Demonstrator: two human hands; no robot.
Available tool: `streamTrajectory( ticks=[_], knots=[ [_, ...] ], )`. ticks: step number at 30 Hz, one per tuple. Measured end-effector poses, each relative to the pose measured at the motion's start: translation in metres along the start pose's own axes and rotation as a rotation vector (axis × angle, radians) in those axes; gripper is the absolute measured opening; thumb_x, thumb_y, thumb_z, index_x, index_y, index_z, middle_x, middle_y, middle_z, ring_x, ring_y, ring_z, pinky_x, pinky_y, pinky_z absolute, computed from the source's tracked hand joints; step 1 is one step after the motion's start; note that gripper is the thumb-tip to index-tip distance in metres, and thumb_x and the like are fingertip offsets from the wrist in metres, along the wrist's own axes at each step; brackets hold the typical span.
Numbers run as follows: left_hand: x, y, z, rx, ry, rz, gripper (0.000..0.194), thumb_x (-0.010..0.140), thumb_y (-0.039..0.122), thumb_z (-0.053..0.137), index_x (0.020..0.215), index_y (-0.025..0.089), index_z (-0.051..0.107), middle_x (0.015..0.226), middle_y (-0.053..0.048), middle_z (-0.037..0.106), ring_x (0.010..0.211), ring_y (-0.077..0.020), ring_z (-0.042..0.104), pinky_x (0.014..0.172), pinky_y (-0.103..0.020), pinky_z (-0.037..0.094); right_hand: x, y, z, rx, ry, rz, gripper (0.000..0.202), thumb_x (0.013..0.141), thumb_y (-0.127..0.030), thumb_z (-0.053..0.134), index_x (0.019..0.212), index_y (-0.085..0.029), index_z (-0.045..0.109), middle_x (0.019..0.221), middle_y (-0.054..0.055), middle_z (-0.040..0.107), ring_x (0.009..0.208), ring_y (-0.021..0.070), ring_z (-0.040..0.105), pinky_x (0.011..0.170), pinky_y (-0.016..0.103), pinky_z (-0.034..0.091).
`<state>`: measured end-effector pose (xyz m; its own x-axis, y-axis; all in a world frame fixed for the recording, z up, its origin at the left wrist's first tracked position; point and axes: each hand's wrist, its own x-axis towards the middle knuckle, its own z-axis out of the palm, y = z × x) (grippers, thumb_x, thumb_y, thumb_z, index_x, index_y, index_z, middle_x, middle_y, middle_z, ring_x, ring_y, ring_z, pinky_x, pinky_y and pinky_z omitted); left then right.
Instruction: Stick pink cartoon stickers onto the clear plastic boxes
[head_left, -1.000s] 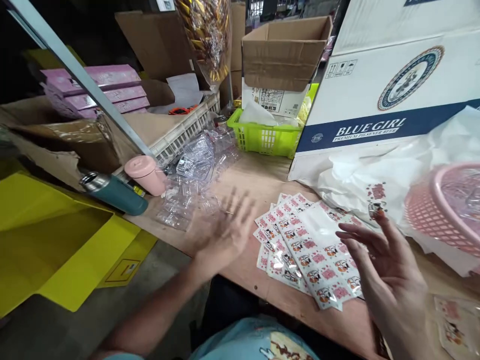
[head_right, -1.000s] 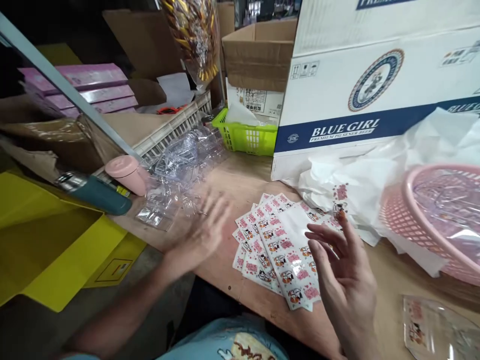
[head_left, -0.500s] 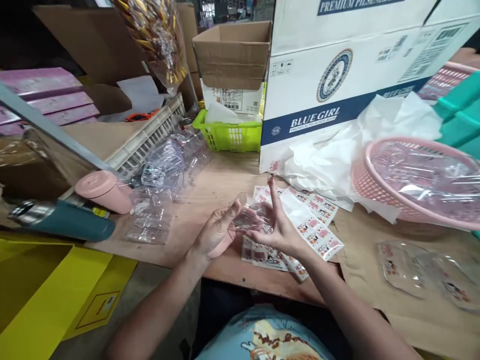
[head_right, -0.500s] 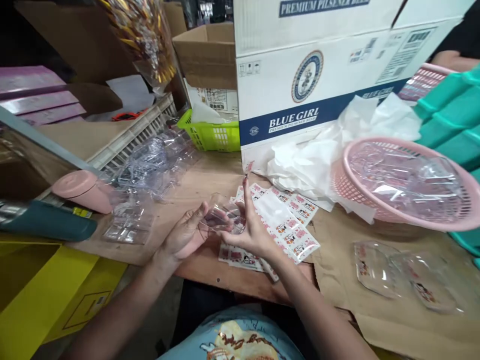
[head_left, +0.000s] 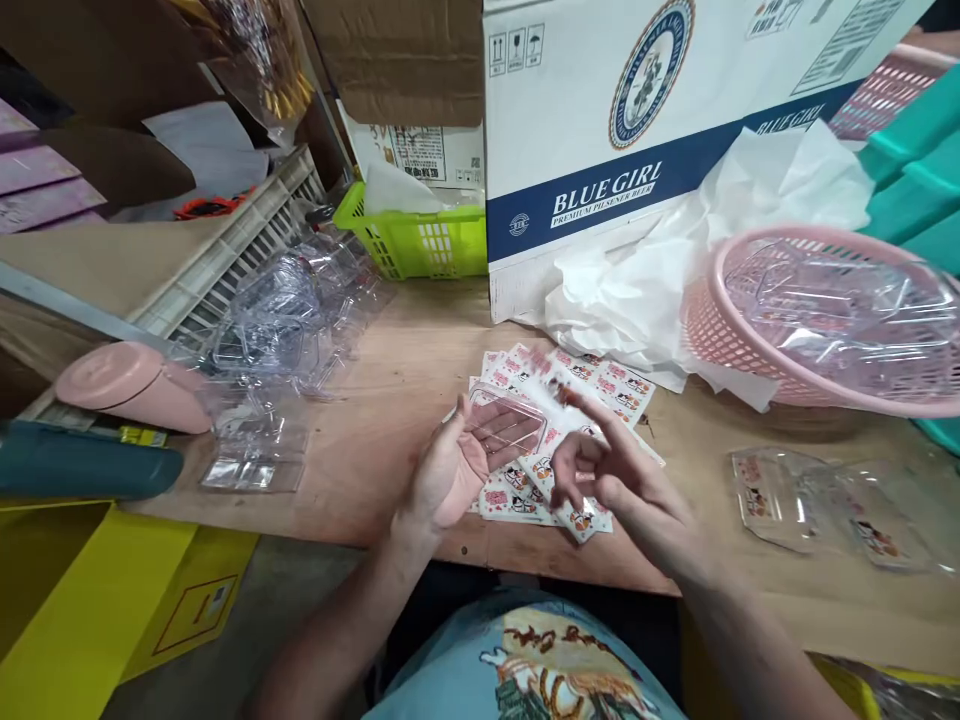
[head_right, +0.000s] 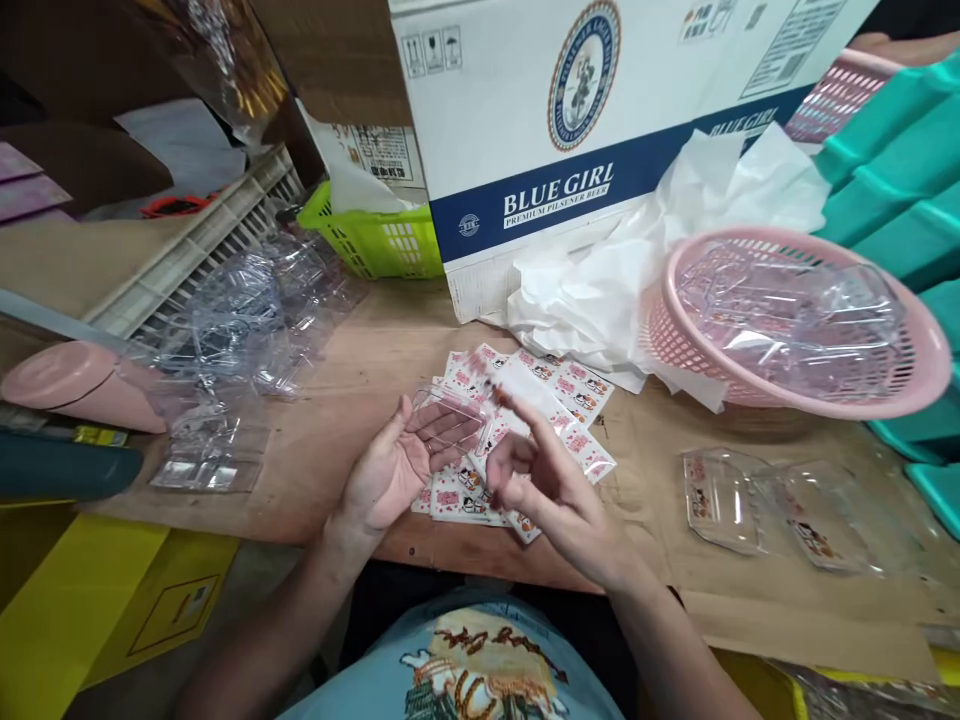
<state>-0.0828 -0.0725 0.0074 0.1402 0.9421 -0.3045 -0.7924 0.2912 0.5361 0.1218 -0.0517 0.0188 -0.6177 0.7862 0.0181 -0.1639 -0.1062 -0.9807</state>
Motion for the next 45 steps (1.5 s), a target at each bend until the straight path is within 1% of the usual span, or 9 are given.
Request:
streamTrajectory(
  ticks=[2,4,7,11,15,19,25,35,45],
  knots=[
    [0.002,0.000,0.001,-0.054,0.030,-0.032,0.055,0.102,0.048,0.037,0.099,0.008,0.074,0.102,-0.017,0.077,0.115,-0.0292,0.068,0.108,-0.048,0.046,-0.015,0.000,0.004,0.229,-0.084,0.049,0.068,0.094,-0.050,0.059,0.152,-0.030,0.029,0.083,0.001,0.055,0.065,0.0143,0.047,0.066,0.036,0.054],
    [0.004,-0.002,0.003,-0.079,0.058,-0.021,0.052,0.102,0.046,0.038,0.095,0.009,0.075,0.097,-0.015,0.078,0.110,-0.0285,0.070,0.108,-0.050,0.046,-0.023,0.002,0.005,0.359,-0.112,0.082,0.064,0.093,-0.052,0.060,0.148,-0.030,0.034,0.081,0.000,0.054,0.060,0.0120,0.044,0.063,0.036,0.055],
    [0.006,-0.006,0.005,-0.056,0.049,0.024,0.045,0.100,0.044,0.043,0.100,0.012,0.074,0.099,-0.013,0.078,0.108,-0.0288,0.071,0.107,-0.052,0.047,-0.022,0.006,0.004,0.473,-0.137,0.137,0.061,0.092,-0.054,0.061,0.144,-0.033,0.037,0.080,-0.002,0.054,0.054,0.0091,0.040,0.059,0.035,0.056],
    [0.007,-0.010,0.008,0.003,0.028,0.057,0.044,0.097,0.048,0.048,0.105,0.012,0.072,0.104,-0.014,0.078,0.113,-0.0312,0.069,0.104,-0.053,0.049,-0.018,0.010,0.004,0.543,-0.129,0.158,0.058,0.092,-0.053,0.061,0.142,-0.033,0.040,0.078,-0.003,0.053,0.052,0.0064,0.034,0.056,0.033,0.057],
    [0.006,-0.011,0.009,0.010,0.048,0.071,0.043,0.096,0.048,0.050,0.108,0.013,0.071,0.108,-0.013,0.077,0.118,-0.0311,0.066,0.105,-0.053,0.048,-0.017,0.013,0.007,0.575,-0.133,0.154,0.059,0.092,-0.050,0.062,0.143,-0.032,0.039,0.076,-0.004,0.050,0.053,0.0061,0.033,0.054,0.031,0.058],
    [0.006,-0.011,0.009,0.015,0.032,0.060,0.045,0.097,0.050,0.048,0.110,0.012,0.071,0.114,-0.015,0.075,0.120,-0.0318,0.064,0.105,-0.054,0.048,-0.016,0.014,0.009,0.587,-0.129,0.163,0.058,0.092,-0.048,0.063,0.143,-0.032,0.039,0.074,-0.005,0.048,0.054,0.0063,0.032,0.053,0.029,0.058],
    [0.007,-0.011,0.006,0.024,0.009,0.083,0.045,0.098,0.049,0.047,0.115,0.013,0.070,0.116,-0.014,0.074,0.120,-0.0309,0.064,0.105,-0.051,0.049,-0.012,0.014,0.010,0.580,-0.126,0.165,0.056,0.093,-0.046,0.063,0.142,-0.031,0.040,0.071,-0.006,0.046,0.053,0.0057,0.030,0.052,0.027,0.059],
    [0.007,-0.011,0.007,0.075,0.025,0.080,0.043,0.094,0.051,0.052,0.109,0.016,0.072,0.115,-0.012,0.075,0.118,-0.0307,0.065,0.099,-0.047,0.054,-0.010,0.016,0.009,0.550,-0.111,0.203,0.057,0.095,-0.043,0.062,0.145,-0.032,0.038,0.071,-0.006,0.043,0.053,0.0057,0.028,0.050,0.027,0.059],
    [0.008,-0.010,0.004,0.093,0.004,0.068,0.045,0.094,0.053,0.052,0.108,0.015,0.072,0.115,-0.013,0.075,0.121,-0.0321,0.063,0.102,-0.052,0.050,-0.009,0.016,0.011,0.490,-0.074,0.212,0.056,0.094,-0.042,0.062,0.144,-0.030,0.038,0.071,-0.006,0.043,0.055,0.0074,0.030,0.050,0.027,0.059]
  ],
)
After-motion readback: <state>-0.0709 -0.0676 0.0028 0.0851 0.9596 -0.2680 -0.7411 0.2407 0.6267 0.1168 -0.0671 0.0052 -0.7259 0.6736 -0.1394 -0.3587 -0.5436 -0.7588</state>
